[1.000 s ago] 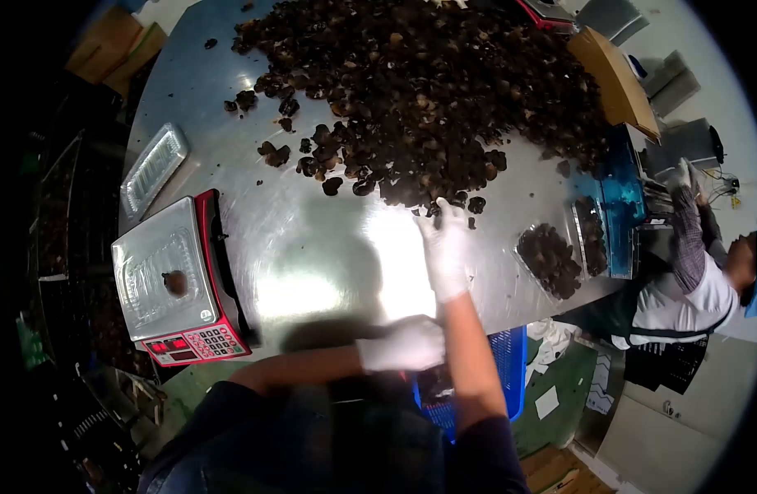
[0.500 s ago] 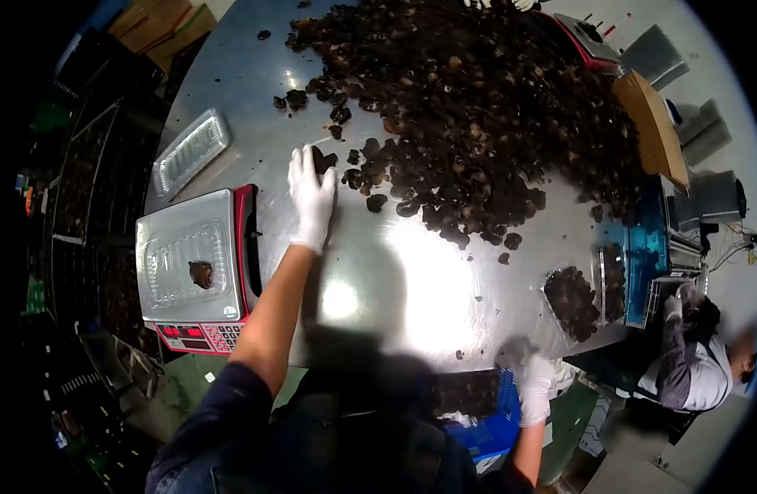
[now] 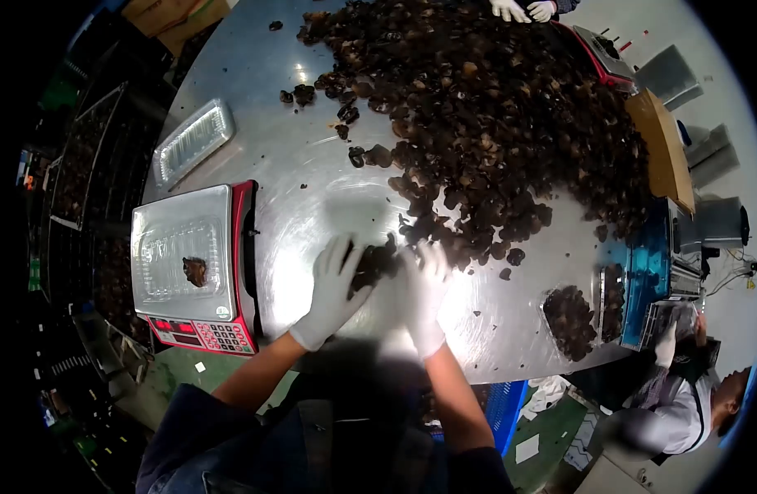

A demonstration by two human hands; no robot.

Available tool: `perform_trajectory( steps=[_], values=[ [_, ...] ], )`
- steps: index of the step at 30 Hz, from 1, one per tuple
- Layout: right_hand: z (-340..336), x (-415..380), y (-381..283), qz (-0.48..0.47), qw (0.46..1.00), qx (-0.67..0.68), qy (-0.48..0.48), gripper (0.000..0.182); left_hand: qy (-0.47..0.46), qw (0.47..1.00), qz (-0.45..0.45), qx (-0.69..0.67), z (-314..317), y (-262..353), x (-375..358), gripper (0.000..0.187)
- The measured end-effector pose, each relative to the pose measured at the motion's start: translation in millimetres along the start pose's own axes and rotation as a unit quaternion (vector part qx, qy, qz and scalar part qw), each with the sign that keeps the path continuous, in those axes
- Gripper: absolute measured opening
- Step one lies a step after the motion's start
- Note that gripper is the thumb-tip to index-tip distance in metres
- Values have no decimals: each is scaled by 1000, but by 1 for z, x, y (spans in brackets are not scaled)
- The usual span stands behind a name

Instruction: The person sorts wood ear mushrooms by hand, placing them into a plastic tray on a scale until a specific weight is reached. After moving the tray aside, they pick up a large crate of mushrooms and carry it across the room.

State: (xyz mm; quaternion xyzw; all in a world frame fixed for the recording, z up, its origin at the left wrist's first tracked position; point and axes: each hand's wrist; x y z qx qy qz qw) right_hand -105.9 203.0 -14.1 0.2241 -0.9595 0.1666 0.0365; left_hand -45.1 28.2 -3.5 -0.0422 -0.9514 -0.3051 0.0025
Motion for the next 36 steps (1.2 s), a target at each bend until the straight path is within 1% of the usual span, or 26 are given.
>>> perform_trajectory(
  steps=[1,2,4,5,6,8,9,10,12,13,14,16,18,19,20,22,24,25,26,27,28,29,30,32,34,36],
  values=[
    [-5,-6,-5,-16,999,48,4,40,12,999,-36,-14,-3,0,-10,84],
    [-13,-5,-11,-32,995,97,10,39,13,999,-40,-15,1,-1,-16,84],
    [-21,25,-4,-34,994,97,21,34,49,997,-51,3,8,-6,-22,97],
    [-21,48,-1,-20,992,67,104,27,32,997,-71,15,7,-4,-21,103],
    [-24,79,13,-40,984,83,150,31,29,997,-76,15,5,-3,-20,103],
    [-31,131,30,49,989,40,136,53,56,996,-71,-4,5,-3,-20,106],
    [-29,152,40,67,987,11,144,61,55,995,-82,-2,6,-3,-20,108],
    [-24,166,49,80,987,-17,136,59,51,995,-83,-3,6,-4,-19,108],
    [-15,169,64,44,999,-14,18,46,57,995,-81,-13,6,-5,-20,109],
    [-17,165,66,9,1000,-9,17,33,56,995,-80,-16,6,-6,-20,109],
    [-21,155,64,-45,997,23,52,27,62,995,-79,-24,8,-7,-20,109],
    [-34,117,49,-60,994,57,66,28,73,993,-83,-38,8,-8,-20,109],
    [-50,82,22,-12,996,20,82,31,81,993,-83,-35,6,-8,-20,110],
    [-46,66,21,-6,996,-5,86,38,82,992,-85,-37,6,-7,-20,110],
    [-43,55,12,1,997,12,74,41,85,991,-87,-54,6,-7,-20,108],
    [-29,40,-19,-30,997,35,54,47,91,990,-87,-68,7,-9,-22,106],
    [5,18,-47,-52,997,-4,-60,48,97,992,-65,-37,11,-12,-27,115],
    [14,4,-67,-85,990,-11,-115,49,98,992,-63,-38,10,-15,-31,115],
    [13,-8,-81,-118,978,-19,-171,50,90,995,-51,10,8,-20,-38,116],
    [4,-17,-83,-114,978,-20,-172,50,79,995,-38,57,7,-23,-44,117],
    [-19,-21,-91,-149,971,14,-186,52,75,995,-36,55,3,-22,-49,117],
    [-31,-22,-95,-185,961,49,-199,54,68,995,-60,28,-4,-21,-52,117],
    [-29,-23,-85,-184,961,50,-200,54,63,994,-86,2,-9,-21,-55,118],
    [-17,-30,-47,-17,997,72,-22,55,75,994,-85,6,-6,-26,-56,118],
    [-11,-38,-24,91,996,-17,11,62,85,991,-103,-11,-8,-24,-54,112],
    [-4,-58,-17,89,996,-7,-18,67,97,991,-87,-24,-6,-27,-56,112]
  ],
)
Point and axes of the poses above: each hand's wrist, its own x-axis towards the middle knuckle, its own z-axis out of the palm, y = z × x, and after that the axes turned 11 degrees about -y, right-handed
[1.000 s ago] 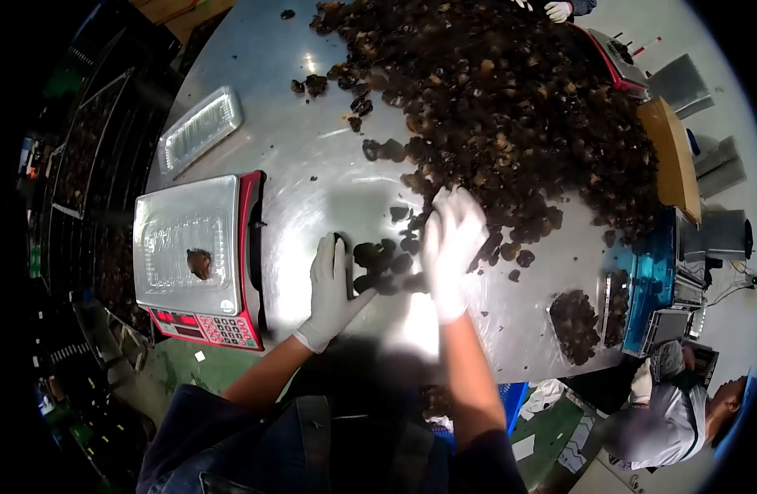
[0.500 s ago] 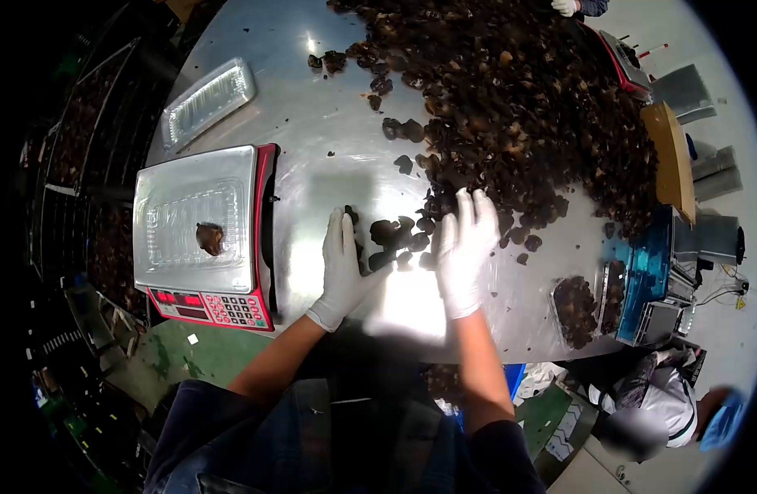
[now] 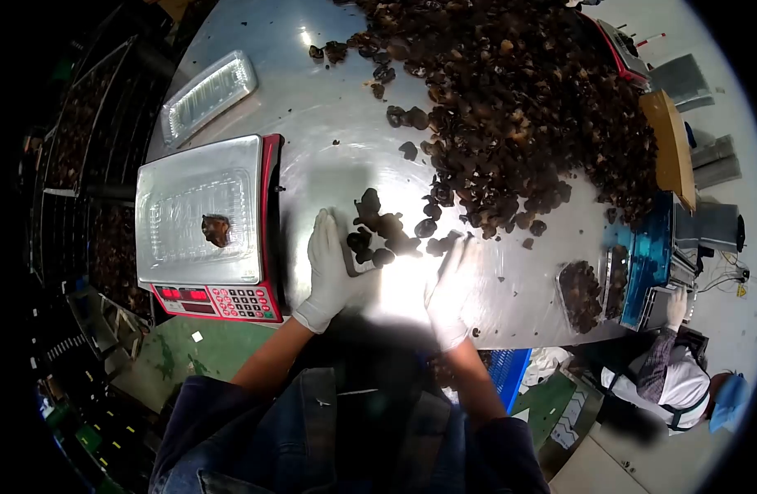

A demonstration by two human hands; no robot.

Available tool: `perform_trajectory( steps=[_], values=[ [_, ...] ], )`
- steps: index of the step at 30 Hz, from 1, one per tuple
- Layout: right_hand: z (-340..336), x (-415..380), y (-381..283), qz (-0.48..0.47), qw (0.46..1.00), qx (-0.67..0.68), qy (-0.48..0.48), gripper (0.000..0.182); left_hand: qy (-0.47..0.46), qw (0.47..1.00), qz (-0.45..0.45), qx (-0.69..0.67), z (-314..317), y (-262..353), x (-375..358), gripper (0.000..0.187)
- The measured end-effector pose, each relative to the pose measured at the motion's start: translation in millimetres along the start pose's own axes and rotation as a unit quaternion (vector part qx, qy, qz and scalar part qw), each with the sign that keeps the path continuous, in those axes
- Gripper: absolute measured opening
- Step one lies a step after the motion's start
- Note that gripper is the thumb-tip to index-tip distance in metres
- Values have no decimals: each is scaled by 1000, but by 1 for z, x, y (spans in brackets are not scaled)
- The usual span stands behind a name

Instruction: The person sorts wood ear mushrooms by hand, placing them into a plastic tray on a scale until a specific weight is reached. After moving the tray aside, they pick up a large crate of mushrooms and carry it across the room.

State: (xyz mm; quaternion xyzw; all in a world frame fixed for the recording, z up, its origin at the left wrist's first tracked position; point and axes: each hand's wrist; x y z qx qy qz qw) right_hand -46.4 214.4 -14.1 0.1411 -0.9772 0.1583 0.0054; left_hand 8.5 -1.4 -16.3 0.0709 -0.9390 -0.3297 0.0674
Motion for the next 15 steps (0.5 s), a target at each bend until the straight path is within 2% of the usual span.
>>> perform_trajectory(
  steps=[2,4,8,11,12,14,15],
  values=[
    [-6,-25,-8,-97,989,37,-109,70,7,999,37,-1,0,-2,-3,115],
    [-14,-38,-18,-130,980,51,-140,74,0,999,39,-5,-3,-1,-4,115],
    [-2,-1,-23,-88,994,70,-17,71,-21,998,43,-28,-2,5,7,116],
    [9,14,-32,-126,988,61,-69,67,-44,997,53,-20,-4,13,20,117],
    [16,10,-32,-147,977,114,-103,67,-43,997,54,-20,-8,14,22,117],
    [-6,17,-47,-155,981,92,-68,60,-58,997,54,-14,-15,12,25,118],
    [-9,25,-44,-120,987,103,-23,52,-36,997,67,-11,-14,9,24,118]
  ],
)
Point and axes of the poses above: each hand's wrist, its own x-axis towards the middle knuckle, its own z-axis out of the palm, y = z × x, and after that the axes turned 11 degrees about -y, right-handed
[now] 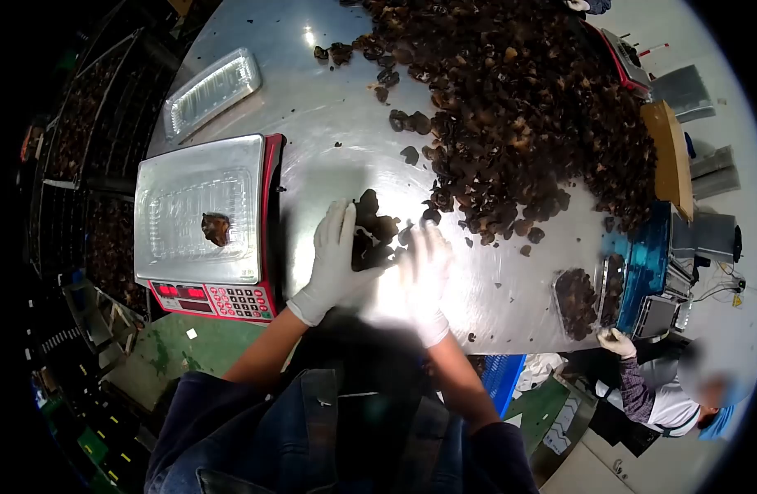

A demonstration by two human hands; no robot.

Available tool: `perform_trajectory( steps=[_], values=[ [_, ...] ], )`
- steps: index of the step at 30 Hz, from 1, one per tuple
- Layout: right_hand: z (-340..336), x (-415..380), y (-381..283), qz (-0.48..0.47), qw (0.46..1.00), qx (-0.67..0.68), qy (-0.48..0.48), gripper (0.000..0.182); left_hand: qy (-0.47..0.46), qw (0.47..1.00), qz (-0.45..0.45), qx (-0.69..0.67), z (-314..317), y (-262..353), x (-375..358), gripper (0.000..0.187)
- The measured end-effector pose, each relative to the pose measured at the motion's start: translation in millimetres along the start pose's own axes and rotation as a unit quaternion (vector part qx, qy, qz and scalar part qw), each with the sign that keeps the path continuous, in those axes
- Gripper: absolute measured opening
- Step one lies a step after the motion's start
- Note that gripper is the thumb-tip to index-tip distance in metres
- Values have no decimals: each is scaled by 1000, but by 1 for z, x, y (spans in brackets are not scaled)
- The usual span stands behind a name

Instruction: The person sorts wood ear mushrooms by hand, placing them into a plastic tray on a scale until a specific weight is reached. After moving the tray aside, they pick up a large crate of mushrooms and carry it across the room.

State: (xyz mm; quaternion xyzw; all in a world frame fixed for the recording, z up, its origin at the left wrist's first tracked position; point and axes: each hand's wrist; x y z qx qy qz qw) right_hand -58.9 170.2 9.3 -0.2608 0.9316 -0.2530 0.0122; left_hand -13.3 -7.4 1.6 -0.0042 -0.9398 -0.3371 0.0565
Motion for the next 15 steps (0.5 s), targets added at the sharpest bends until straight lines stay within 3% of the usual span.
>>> perform_trajectory(
  steps=[1,3,7,11,13,14,15],
  values=[
    [-5,11,8,31,998,7,48,45,0,1000,-1,-1,-2,-2,-2,118],
    [-6,42,36,56,996,-48,53,27,-22,1000,-16,-5,-7,-5,-6,119],
    [-15,78,42,50,985,-162,-24,12,-11,1000,-20,0,-3,-1,-6,119],
    [-48,45,45,61,997,26,48,9,-16,1000,-10,-13,-7,5,-2,107],
    [-89,-2,54,85,995,-45,-20,4,9,1000,-12,-5,-13,10,4,93],
    [-109,-41,74,100,982,-88,-137,7,9,1000,-10,-8,-16,13,9,93],
    [-124,-71,90,114,952,-130,-251,9,17,1000,0,-18,-19,17,16,81]
  ],
)
Point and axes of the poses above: each hand's wrist, its own x-axis towards the middle knuckle, its own z-axis out of the palm, y = z × x, and after that the axes turned 11 degrees about -y, right-handed
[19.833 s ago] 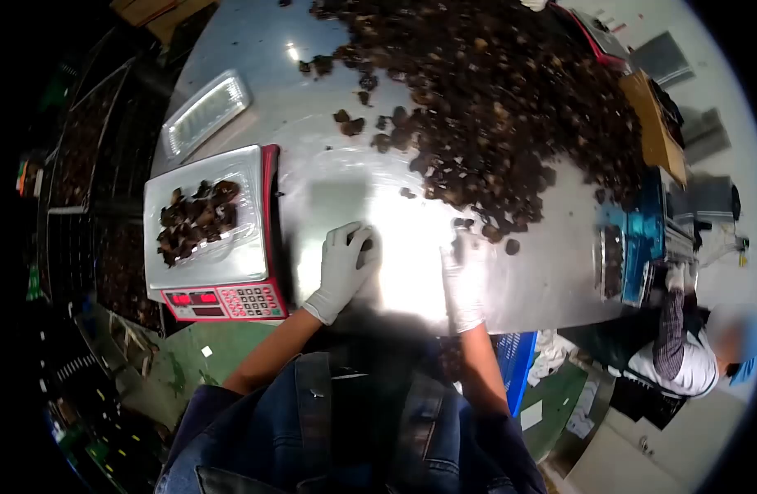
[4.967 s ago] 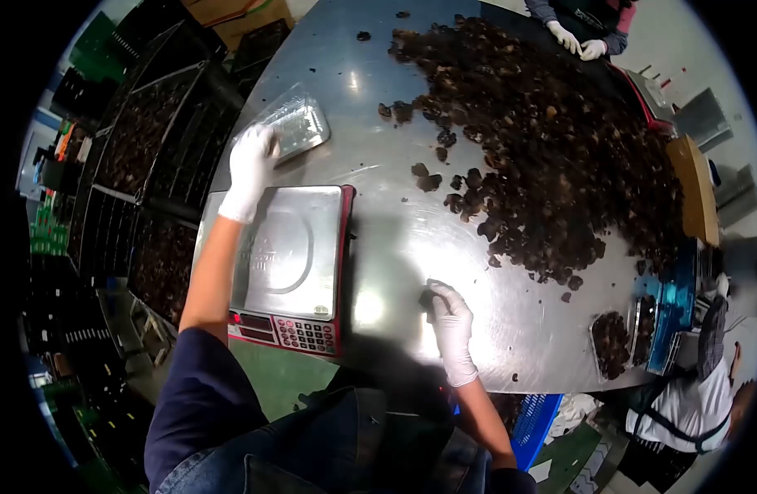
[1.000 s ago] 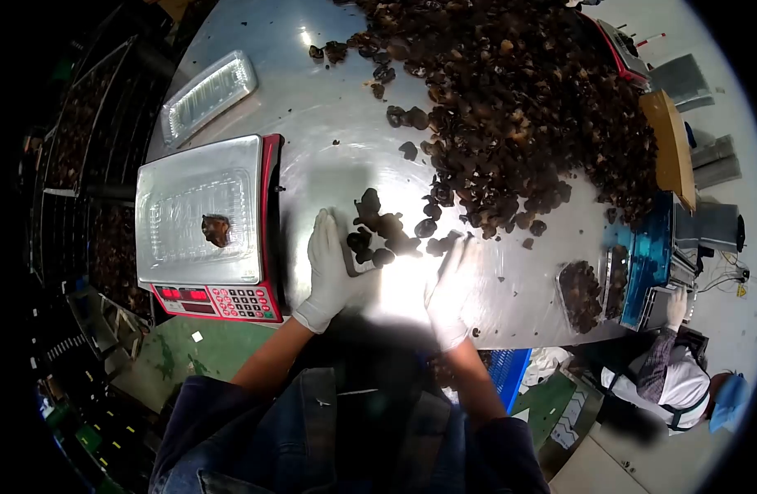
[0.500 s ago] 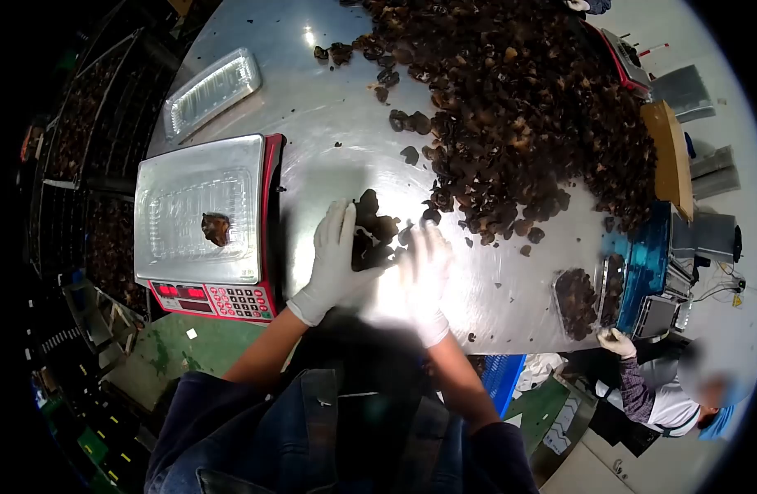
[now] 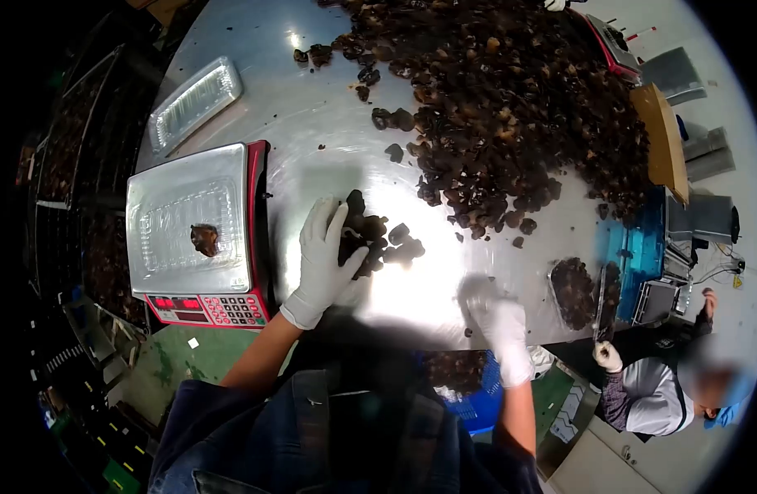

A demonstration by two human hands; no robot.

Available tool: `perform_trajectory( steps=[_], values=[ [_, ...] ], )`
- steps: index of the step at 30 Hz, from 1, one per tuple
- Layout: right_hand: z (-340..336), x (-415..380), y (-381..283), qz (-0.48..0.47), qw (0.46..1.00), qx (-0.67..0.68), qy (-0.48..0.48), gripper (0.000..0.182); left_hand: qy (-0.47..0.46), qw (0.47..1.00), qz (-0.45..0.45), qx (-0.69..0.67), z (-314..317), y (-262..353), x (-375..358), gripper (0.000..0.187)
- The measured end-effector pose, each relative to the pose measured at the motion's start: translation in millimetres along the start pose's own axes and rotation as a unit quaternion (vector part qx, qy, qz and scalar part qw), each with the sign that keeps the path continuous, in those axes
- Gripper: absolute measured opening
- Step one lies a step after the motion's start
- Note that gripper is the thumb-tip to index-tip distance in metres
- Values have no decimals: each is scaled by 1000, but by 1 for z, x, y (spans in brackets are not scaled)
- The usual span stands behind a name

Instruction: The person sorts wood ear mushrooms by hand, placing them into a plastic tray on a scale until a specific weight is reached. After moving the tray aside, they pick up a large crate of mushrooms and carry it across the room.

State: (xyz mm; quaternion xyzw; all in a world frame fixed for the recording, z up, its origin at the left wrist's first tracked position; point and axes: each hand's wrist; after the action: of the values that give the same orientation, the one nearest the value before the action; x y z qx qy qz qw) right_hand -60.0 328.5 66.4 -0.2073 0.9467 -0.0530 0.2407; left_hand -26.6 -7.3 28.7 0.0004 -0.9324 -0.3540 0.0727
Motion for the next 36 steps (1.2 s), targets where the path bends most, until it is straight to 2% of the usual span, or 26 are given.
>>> perform_trajectory(
  steps=[1,3,4,5,7,8,9,11,13,14,15,16,17,18,20,22,24,26,27,28,29,30,31,32,34,36],
  values=[
    [-2,-9,4,2,1000,-3,0,9,9,1000,9,-10,1,2,7,69],
    [-5,-27,10,108,982,-76,-135,13,-13,998,54,-24,25,5,17,58],
    [-21,-7,-18,165,976,-121,-78,13,-31,994,97,-33,36,9,27,48],
    [-1,6,-10,80,988,61,113,12,-140,984,105,-26,30,25,46,37],
    [10,48,-30,86,959,184,199,16,-92,982,162,40,71,32,48,29],
    [10,69,-42,72,954,166,237,24,-85,977,177,84,79,35,47,26],
    [18,87,-47,99,953,187,217,27,-89,976,181,87,86,32,43,26],
    [26,94,-46,89,972,133,174,21,-204,935,174,232,88,28,38,23],
    [26,72,-38,51,981,56,177,18,-222,929,180,235,70,25,30,21],
    [34,51,-21,104,990,-20,94,16,-234,926,180,235,58,24,28,19],
    [40,22,0,119,990,-50,48,16,-209,953,151,160,53,21,24,19],
    [24,-2,0,174,981,-64,-58,14,-208,953,154,159,48,21,29,19],
    [24,-28,20,111,992,-33,-45,13,-172,971,155,66,41,24,34,20],
    [27,-35,34,141,986,-30,-83,21,-138,978,152,-28,39,25,37,21],
    [-16,1,-13,227,974,4,-15,41,-103,984,144,-31,60,26,65,27],
    [-8,50,-12,73,967,76,232,58,-30,999,27,-29,78,35,98,30],
    [-19,97,-32,59,963,90,246,55,-61,998,-19,-23,81,40,124,27],
    [-1,129,-16,-25,960,32,276,47,-101,993,-61,-16,84,34,136,24],
    [5,132,-6,16,956,133,261,36,-90,993,-66,-23,87,27,138,20],
    [-1,125,-4,9,926,222,306,27,-78,994,-70,-31,89,22,139,18],
    [4,121,4,54,896,293,329,23,-72,984,-94,-131,87,18,139,20],
    [9,115,11,99,859,362,349,20,-74,984,-95,-130,88,7,137,20],
    [11,105,13,81,858,332,384,13,-77,966,-112,-219,94,-11,133,17],
    [27,104,23,81,819,433,366,8,-78,940,-129,-306,81,-8,133,15],
    [44,95,28,100,750,580,303,8,-47,947,-140,-286,61,-1,121,15],
    [47,90,17,84,724,610,310,9,-73,911,-180,-363,49,-5,115,17]
  ],
)
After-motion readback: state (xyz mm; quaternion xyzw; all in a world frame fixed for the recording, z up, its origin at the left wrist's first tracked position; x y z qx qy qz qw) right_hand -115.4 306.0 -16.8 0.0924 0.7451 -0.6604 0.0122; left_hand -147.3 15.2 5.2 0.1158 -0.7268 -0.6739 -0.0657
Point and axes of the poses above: each hand's wrist, its own x-axis towards the middle knuckle, its own z-axis out of the palm, y = z × x, and after that the axes turned 11 degrees about -y, right-handed
